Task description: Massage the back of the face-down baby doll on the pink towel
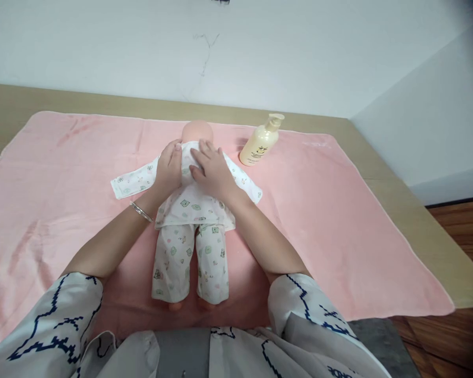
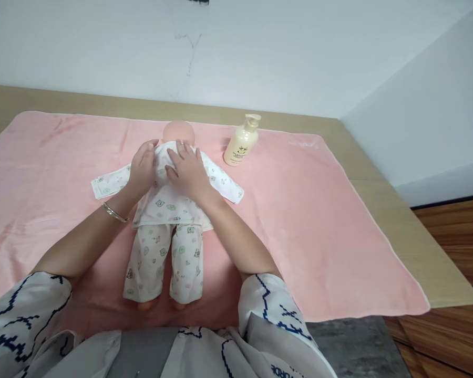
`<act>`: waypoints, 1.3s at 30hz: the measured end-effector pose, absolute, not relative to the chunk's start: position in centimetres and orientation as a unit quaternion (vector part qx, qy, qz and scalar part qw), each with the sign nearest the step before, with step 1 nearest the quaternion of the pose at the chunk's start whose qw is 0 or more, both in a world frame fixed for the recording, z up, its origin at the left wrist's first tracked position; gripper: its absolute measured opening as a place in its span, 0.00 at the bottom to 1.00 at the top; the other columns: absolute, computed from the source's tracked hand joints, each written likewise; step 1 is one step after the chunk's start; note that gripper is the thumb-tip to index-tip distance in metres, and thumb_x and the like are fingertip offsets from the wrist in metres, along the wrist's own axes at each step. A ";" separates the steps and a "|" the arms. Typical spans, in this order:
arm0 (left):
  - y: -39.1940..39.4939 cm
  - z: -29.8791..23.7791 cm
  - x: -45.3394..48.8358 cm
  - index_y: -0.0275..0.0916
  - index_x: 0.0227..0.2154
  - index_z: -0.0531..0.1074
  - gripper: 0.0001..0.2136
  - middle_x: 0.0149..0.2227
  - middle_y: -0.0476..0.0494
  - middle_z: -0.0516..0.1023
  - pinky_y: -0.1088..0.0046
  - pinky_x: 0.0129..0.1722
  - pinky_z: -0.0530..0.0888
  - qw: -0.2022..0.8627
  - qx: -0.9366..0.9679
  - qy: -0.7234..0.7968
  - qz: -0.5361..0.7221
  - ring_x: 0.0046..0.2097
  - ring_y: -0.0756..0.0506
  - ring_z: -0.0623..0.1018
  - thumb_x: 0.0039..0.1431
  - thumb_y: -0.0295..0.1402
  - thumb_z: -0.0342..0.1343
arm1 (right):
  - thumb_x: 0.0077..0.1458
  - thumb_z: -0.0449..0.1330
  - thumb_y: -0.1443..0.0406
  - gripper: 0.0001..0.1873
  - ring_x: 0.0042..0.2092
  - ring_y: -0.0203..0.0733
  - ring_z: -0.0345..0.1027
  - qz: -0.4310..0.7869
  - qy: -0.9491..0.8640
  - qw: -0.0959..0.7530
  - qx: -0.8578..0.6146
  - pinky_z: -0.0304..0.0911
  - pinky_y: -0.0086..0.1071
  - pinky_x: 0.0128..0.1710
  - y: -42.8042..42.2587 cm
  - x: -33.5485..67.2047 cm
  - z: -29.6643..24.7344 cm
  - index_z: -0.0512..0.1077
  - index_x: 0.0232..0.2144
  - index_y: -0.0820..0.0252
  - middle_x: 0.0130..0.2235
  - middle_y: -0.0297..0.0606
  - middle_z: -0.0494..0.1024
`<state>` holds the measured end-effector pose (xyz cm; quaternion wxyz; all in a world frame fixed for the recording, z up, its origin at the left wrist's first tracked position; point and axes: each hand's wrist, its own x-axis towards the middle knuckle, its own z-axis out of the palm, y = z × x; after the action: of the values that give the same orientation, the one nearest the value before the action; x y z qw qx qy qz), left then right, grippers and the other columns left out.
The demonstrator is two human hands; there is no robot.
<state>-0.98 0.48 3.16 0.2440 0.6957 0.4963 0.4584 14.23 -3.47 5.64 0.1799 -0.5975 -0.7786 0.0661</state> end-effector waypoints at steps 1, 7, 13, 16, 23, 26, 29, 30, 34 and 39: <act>0.6 3.8 -1.0 0.41 0.57 0.69 0.28 0.60 0.38 0.74 0.61 0.64 0.71 0.259 0.694 0.490 0.460 0.63 0.43 0.73 0.73 0.49 0.28 | 0.66 0.49 0.62 0.29 0.75 0.54 0.37 0.052 -0.769 0.194 -0.608 0.38 0.62 0.72 -3.1 15.2 6.2 0.59 0.68 0.57 0.74 0.43 0.50; 4.6 7.6 1.8 0.41 0.66 0.60 0.36 0.59 0.37 0.76 0.54 0.57 0.76 0.374 0.727 0.396 0.418 0.63 0.41 0.74 0.72 0.44 0.13 | 0.69 0.45 0.56 0.37 0.76 0.58 0.28 -0.056 -0.675 0.268 -0.685 0.36 0.67 0.70 -1.3 24.5 8.7 0.39 0.73 0.61 0.76 0.49 0.38; 9.9 7.3 12.1 0.35 0.63 0.65 0.31 0.59 0.32 0.73 0.48 0.56 0.74 0.393 0.774 0.347 0.355 0.67 0.37 0.69 0.74 0.44 0.24 | 0.67 0.43 0.59 0.37 0.75 0.59 0.34 -0.060 -0.650 0.253 -0.714 0.37 0.69 0.68 0.2 29.2 6.7 0.41 0.73 0.64 0.74 0.55 0.43; 10.8 7.7 16.4 0.32 0.63 0.64 0.30 0.60 0.31 0.72 0.48 0.59 0.72 0.470 0.731 0.348 0.352 0.69 0.37 0.66 0.73 0.42 0.26 | 0.65 0.44 0.62 0.34 0.74 0.56 0.39 -0.070 -0.644 0.243 -0.722 0.37 0.64 0.70 0.2 29.0 6.5 0.48 0.71 0.65 0.73 0.53 0.50; 7.8 10.9 18.0 0.33 0.70 0.50 0.36 0.67 0.30 0.63 0.52 0.65 0.68 0.832 0.320 0.242 0.383 0.70 0.37 0.64 0.69 0.55 0.28 | 0.63 0.45 0.64 0.33 0.73 0.56 0.43 -0.107 -0.623 0.228 -0.740 0.40 0.63 0.70 0.5 28.2 6.5 0.51 0.70 0.62 0.72 0.51 0.54; 5.9 11.7 16.2 0.39 0.71 0.49 0.34 0.69 0.33 0.61 0.56 0.67 0.65 0.864 0.219 0.223 0.395 0.70 0.37 0.64 0.69 0.54 0.38 | 0.64 0.45 0.63 0.32 0.73 0.56 0.43 -0.124 -0.619 0.225 -0.743 0.42 0.64 0.68 0.5 27.9 6.3 0.52 0.69 0.59 0.71 0.51 0.54; 3.9 12.0 13.2 0.41 0.69 0.53 0.30 0.67 0.35 0.64 0.54 0.67 0.66 0.853 0.213 0.234 0.416 0.69 0.37 0.66 0.70 0.50 0.39 | 0.64 0.44 0.64 0.32 0.73 0.56 0.43 -0.120 -0.620 0.225 -0.742 0.45 0.65 0.68 0.2 27.6 6.4 0.52 0.70 0.58 0.71 0.52 0.54; 3.2 11.9 12.0 0.41 0.68 0.55 0.29 0.66 0.36 0.66 0.53 0.66 0.67 0.845 0.221 0.239 0.424 0.69 0.37 0.67 0.70 0.50 0.39 | 0.64 0.45 0.64 0.32 0.73 0.57 0.43 -0.115 -0.622 0.224 -0.742 0.46 0.64 0.67 0.1 27.6 6.3 0.53 0.69 0.58 0.72 0.51 0.53; 0.5 10.9 7.0 0.39 0.64 0.62 0.27 0.61 0.33 0.72 0.52 0.65 0.69 0.819 0.267 0.267 0.433 0.67 0.35 0.69 0.70 0.48 0.40 | 0.64 0.47 0.62 0.28 0.75 0.62 0.36 -0.095 -0.635 0.233 -0.730 0.47 0.67 0.67 0.2 27.8 5.9 0.63 0.65 0.56 0.74 0.49 0.46; -2.4 10.7 2.9 0.37 0.56 0.70 0.26 0.56 0.30 0.77 0.51 0.64 0.71 0.803 0.293 0.309 0.416 0.65 0.34 0.72 0.69 0.48 0.39 | 0.69 0.40 0.59 0.27 0.75 0.60 0.34 -0.078 -0.664 0.304 -0.679 0.42 0.72 0.67 -0.3 25.2 7.4 0.59 0.67 0.52 0.74 0.44 0.46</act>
<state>2.91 -2.39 10.67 0.8034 0.2933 0.3091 0.4159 25.19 -0.32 7.44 0.3036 -0.6785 -0.6643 -0.0782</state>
